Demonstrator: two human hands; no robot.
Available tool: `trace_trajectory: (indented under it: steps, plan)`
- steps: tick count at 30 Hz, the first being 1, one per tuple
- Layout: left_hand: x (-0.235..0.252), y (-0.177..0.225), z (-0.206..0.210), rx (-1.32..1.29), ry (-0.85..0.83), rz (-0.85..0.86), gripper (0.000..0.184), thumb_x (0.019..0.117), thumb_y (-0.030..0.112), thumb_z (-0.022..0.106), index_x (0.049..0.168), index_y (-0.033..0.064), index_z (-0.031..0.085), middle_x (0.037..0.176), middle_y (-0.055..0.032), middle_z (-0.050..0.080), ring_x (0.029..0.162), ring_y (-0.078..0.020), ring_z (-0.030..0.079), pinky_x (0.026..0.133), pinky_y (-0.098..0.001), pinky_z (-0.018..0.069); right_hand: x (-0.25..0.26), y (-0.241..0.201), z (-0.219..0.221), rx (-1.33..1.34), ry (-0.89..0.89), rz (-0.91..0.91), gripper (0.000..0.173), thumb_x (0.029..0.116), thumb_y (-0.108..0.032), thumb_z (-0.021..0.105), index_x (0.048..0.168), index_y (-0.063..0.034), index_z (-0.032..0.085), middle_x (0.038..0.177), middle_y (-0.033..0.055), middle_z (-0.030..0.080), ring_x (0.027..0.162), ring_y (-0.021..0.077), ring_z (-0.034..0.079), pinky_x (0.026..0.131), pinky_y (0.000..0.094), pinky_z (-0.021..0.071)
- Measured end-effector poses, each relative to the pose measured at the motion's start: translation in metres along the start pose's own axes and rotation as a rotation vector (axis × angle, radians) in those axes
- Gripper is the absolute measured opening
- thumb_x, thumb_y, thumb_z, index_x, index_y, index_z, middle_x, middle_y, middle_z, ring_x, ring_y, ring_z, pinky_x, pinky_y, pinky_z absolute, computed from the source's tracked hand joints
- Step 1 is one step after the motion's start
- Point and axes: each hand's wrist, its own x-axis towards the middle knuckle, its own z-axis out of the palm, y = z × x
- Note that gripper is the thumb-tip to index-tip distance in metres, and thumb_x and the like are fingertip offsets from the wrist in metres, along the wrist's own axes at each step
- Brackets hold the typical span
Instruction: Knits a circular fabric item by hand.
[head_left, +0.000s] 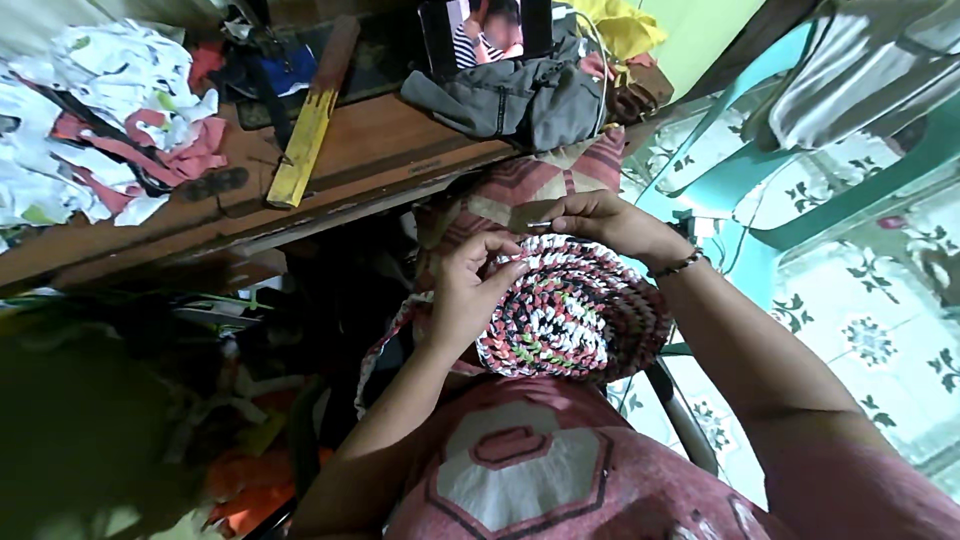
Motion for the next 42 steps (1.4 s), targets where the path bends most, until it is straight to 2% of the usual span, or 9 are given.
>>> trace_trajectory:
  steps: [2,5,10,14,25,33,37,40,42]
  plan:
    - [0.000,-0.001,0.002,-0.021,0.018,-0.008,0.017,0.0896,0.000,0.075,0.105,0.0044,0.069,0.098,-0.0030,0.072,0.084,-0.0106,0.069,0.074,-0.0270,0.0600,-0.001,-0.001,0.001,-0.061,-0.007,-0.010,0.020,0.1047,-0.006,0.052,0.106,-0.0025,0.071,0.091,-0.0012,0.072,0.080,0.0004,0.066,0.075,0.0189,0.0567]
    - [0.000,-0.004,0.003,-0.045,0.029,-0.015,0.014,0.0911,0.000,0.073,0.104,0.0042,0.072,0.099,-0.0035,0.073,0.086,-0.0117,0.070,0.077,-0.0290,0.0605,-0.004,0.001,0.000,-0.134,-0.033,-0.041,0.023,0.1038,-0.004,0.051,0.107,-0.0012,0.073,0.102,0.0022,0.074,0.089,0.0023,0.068,0.083,0.0210,0.0575]
    - [-0.001,-0.009,0.007,-0.100,0.051,-0.004,0.014,0.0907,-0.003,0.072,0.104,0.0015,0.072,0.100,-0.0053,0.073,0.089,-0.0123,0.070,0.078,-0.0283,0.0603,-0.007,0.003,0.003,-0.173,-0.043,-0.121,0.022,0.1008,-0.001,0.052,0.105,-0.0009,0.074,0.100,0.0008,0.074,0.090,-0.0001,0.068,0.085,0.0193,0.0569]
    - [-0.002,-0.008,0.006,-0.067,0.056,-0.037,0.014,0.0902,0.000,0.073,0.103,0.0059,0.073,0.097,-0.0023,0.073,0.079,-0.0101,0.067,0.069,-0.0257,0.0575,-0.009,0.003,0.006,-0.105,-0.046,-0.132,0.023,0.1003,0.000,0.051,0.106,0.0001,0.074,0.100,0.0018,0.074,0.090,0.0017,0.068,0.085,0.0204,0.0578]
    - [-0.001,-0.008,0.007,-0.082,0.039,0.028,0.013,0.0912,0.001,0.073,0.104,0.0040,0.071,0.099,-0.0032,0.072,0.088,-0.0112,0.069,0.078,-0.0284,0.0601,-0.015,0.001,0.015,-0.050,-0.037,-0.124,0.024,0.1002,0.000,0.050,0.104,0.0004,0.074,0.098,0.0021,0.074,0.089,0.0027,0.068,0.084,0.0214,0.0581]
    - [0.001,-0.006,0.006,-0.123,-0.002,0.007,0.015,0.0909,0.000,0.073,0.106,0.0042,0.072,0.100,-0.0032,0.073,0.088,-0.0112,0.069,0.078,-0.0282,0.0599,-0.015,0.006,0.020,0.056,-0.004,-0.111,0.025,0.1006,0.004,0.049,0.105,0.0005,0.074,0.102,0.0004,0.075,0.094,0.0006,0.068,0.088,0.0197,0.0568]
    - [0.000,-0.009,0.004,-0.188,-0.031,-0.032,0.015,0.0915,0.001,0.072,0.106,0.0043,0.072,0.098,-0.0038,0.072,0.085,-0.0115,0.068,0.074,-0.0275,0.0593,-0.014,0.009,0.020,0.088,-0.023,-0.114,0.026,0.0990,0.006,0.050,0.108,0.0018,0.074,0.107,0.0036,0.075,0.100,0.0044,0.068,0.093,0.0234,0.0564]
    - [-0.002,-0.009,0.004,-0.205,-0.030,-0.052,0.015,0.0914,0.001,0.072,0.106,0.0051,0.072,0.098,-0.0035,0.072,0.084,-0.0111,0.068,0.073,-0.0270,0.0589,-0.014,0.002,0.022,0.132,-0.081,-0.090,0.022,0.0960,0.007,0.052,0.107,0.0008,0.070,0.096,0.0025,0.073,0.086,0.0043,0.067,0.081,0.0221,0.0581]
    - [-0.002,-0.010,0.005,-0.217,-0.029,-0.051,0.016,0.0914,0.000,0.072,0.107,0.0045,0.071,0.098,-0.0040,0.072,0.084,-0.0113,0.068,0.074,-0.0272,0.0588,-0.014,0.000,0.023,0.129,-0.098,-0.089,0.021,0.0957,0.007,0.053,0.107,0.0010,0.070,0.095,0.0027,0.073,0.084,0.0047,0.067,0.079,0.0226,0.0585]
